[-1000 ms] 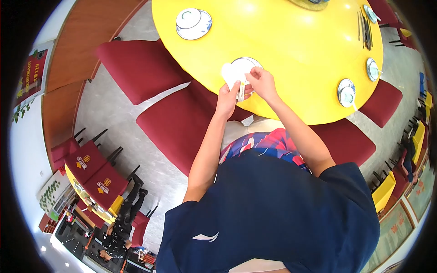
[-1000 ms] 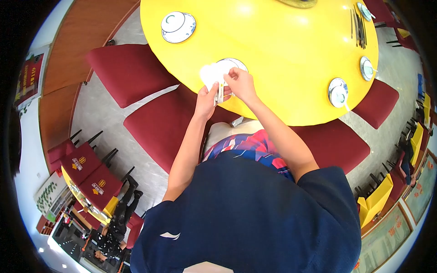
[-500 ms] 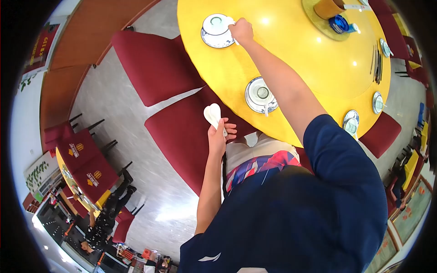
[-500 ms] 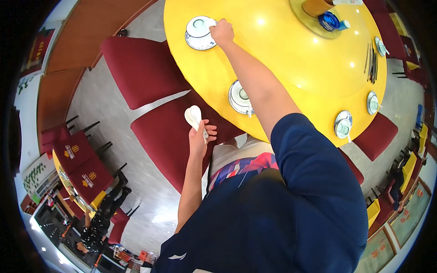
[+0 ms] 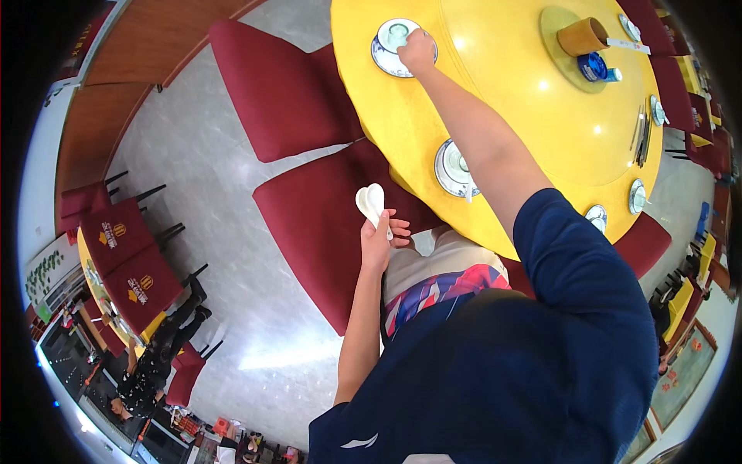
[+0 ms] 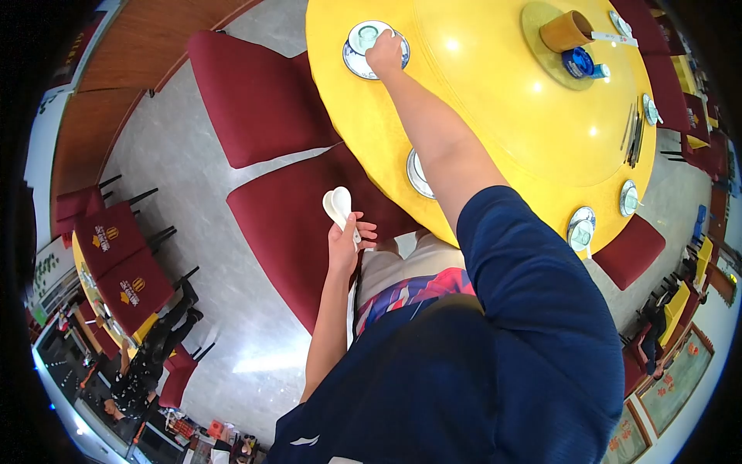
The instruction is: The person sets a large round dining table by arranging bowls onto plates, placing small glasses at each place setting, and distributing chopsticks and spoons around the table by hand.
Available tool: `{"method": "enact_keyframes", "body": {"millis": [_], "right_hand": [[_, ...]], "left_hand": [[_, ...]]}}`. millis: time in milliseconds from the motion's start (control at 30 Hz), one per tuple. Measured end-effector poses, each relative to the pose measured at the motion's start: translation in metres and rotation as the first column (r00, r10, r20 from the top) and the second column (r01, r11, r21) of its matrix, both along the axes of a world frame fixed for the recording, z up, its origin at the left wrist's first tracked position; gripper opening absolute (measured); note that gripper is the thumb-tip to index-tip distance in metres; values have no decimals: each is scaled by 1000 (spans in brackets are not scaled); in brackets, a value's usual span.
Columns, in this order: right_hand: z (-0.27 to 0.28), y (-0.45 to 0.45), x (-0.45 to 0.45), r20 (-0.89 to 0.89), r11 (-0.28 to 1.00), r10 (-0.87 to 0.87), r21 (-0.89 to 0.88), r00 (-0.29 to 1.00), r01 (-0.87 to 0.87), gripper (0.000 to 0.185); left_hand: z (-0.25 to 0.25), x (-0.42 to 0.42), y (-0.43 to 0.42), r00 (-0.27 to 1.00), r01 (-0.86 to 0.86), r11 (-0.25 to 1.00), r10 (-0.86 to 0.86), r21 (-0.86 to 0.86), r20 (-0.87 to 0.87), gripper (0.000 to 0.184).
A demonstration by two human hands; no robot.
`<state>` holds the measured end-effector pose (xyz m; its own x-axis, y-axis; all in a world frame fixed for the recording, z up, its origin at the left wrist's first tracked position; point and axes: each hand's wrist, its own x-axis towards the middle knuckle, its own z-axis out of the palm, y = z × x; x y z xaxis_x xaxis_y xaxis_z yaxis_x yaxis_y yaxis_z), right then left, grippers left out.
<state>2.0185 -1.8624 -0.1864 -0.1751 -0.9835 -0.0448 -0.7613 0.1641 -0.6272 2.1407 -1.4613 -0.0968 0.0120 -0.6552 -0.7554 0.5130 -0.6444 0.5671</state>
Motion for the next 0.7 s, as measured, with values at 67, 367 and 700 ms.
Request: {"method": "enact_keyframes", "body": {"millis": [67, 367, 700], "right_hand": [[0, 4, 3, 2, 1000, 10, 6, 1000, -10, 42], [24, 51, -8, 117, 979, 15, -205, 993, 9, 42], [218, 355, -111, 205, 962, 90, -271, 975, -32, 19]], "left_hand": [[0, 3, -1, 1000, 5, 1000, -5, -10, 9, 29], [-10, 0, 0, 994, 105, 991, -108, -89, -30, 23], [45, -54, 9, 786, 453, 854, -518, -257, -336, 26]]}}
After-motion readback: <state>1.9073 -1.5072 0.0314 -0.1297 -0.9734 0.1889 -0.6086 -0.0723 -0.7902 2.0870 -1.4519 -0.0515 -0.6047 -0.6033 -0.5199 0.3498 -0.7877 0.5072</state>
